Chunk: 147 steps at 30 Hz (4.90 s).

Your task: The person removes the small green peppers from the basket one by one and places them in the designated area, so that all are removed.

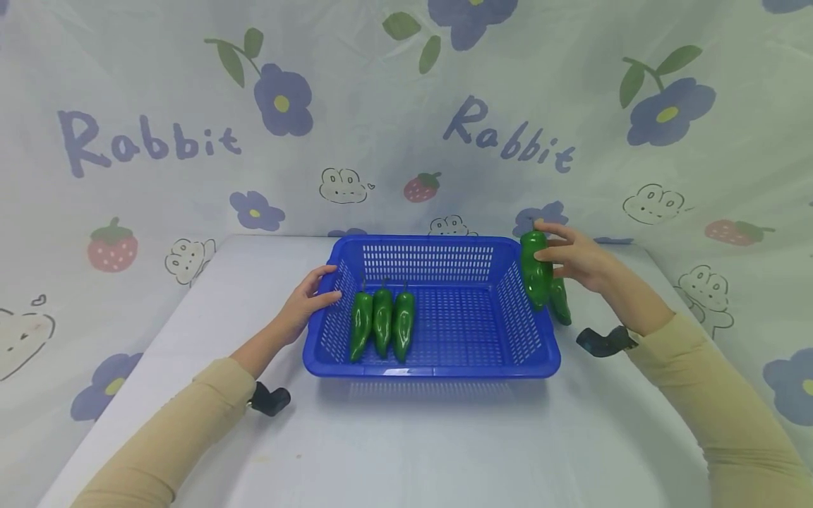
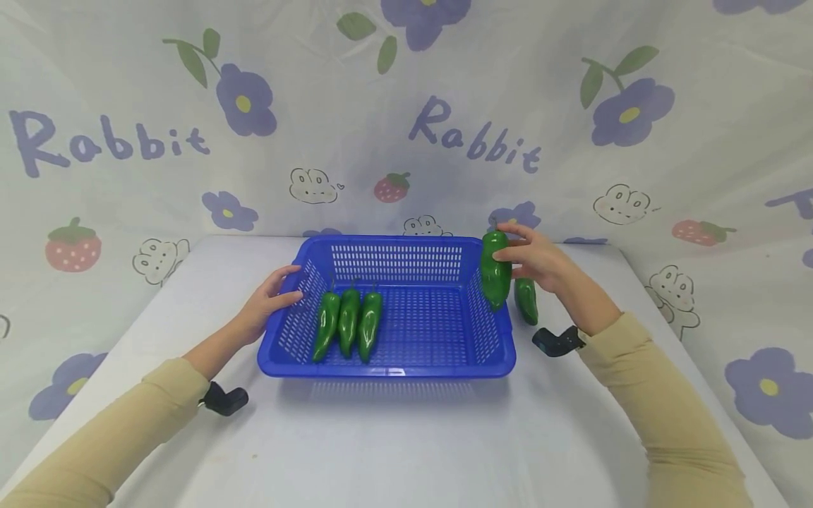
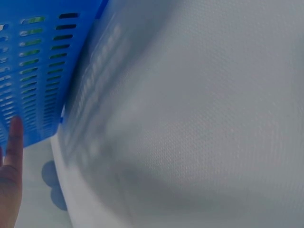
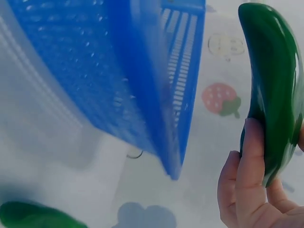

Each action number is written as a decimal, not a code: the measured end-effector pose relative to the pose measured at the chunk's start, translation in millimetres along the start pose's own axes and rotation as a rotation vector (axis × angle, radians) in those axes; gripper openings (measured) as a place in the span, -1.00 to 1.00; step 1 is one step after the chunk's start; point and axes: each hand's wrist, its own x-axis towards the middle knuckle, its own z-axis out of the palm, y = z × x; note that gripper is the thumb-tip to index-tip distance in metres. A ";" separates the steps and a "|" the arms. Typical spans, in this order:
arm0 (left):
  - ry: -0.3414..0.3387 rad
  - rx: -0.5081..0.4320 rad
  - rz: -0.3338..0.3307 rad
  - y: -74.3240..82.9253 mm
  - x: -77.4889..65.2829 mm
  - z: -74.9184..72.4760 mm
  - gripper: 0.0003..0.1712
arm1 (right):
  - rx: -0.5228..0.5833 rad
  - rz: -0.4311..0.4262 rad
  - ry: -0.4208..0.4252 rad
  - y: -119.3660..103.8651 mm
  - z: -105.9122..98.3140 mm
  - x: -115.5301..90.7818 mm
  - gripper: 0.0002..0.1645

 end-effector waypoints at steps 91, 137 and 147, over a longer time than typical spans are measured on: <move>0.011 0.010 -0.002 0.1 0.0 1.1 -0.31 | -0.219 0.128 0.309 136.5 -65.5 22.8 -0.18; 0.006 0.006 -0.004 2.4 -0.8 1.3 -0.29 | -0.199 -0.016 0.242 40.3 -59.3 17.6 -0.14; 0.005 0.008 -0.003 0.9 -0.6 0.7 -0.30 | -0.116 -0.018 0.149 2.0 -35.7 15.3 -0.13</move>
